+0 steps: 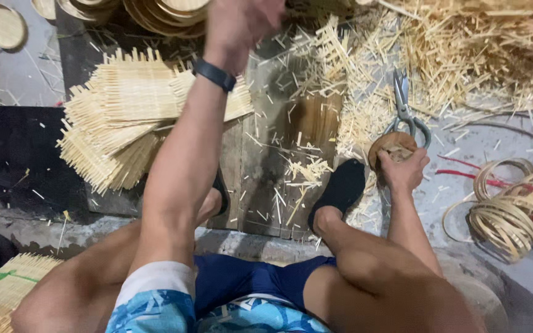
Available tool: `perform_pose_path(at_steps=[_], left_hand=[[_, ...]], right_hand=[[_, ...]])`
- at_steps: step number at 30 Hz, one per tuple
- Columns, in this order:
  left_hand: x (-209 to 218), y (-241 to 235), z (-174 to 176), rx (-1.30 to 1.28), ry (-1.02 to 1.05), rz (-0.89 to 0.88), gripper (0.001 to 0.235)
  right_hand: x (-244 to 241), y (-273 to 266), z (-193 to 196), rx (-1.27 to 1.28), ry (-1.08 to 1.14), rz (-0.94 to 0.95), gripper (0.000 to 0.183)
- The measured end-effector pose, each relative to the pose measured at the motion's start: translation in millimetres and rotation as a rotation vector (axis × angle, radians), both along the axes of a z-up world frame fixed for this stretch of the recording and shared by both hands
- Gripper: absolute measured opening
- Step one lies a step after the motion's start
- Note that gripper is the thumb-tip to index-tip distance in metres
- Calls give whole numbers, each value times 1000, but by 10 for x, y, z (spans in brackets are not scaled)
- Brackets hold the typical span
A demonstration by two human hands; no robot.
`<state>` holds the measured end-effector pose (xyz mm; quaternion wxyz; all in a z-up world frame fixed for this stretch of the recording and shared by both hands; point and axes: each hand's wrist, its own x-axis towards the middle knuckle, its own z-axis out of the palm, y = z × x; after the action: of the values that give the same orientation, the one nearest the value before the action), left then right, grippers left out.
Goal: The person sits on the floor and repeatedly assembles small round woven bases by placing a bamboo mat over a circular frame, trimming excess with shears, and stacking the finished pieces.
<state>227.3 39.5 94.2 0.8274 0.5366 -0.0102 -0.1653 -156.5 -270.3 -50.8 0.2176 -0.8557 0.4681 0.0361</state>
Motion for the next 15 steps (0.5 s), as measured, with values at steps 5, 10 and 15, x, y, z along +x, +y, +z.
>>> perform_pose_path(at_steps=[5,10,15], left_hand=[[-1010,-214,-388,564,77,-214,46],[-2064,-540,-1182,579,591,-389,65],[-2210,-374,-1696,258,390,141,40]], right_hand=[[168,84,286,187,-187,48,78],[446,430,572,1404,-874,35,78],[810,849,632,1101,-617,213,39]])
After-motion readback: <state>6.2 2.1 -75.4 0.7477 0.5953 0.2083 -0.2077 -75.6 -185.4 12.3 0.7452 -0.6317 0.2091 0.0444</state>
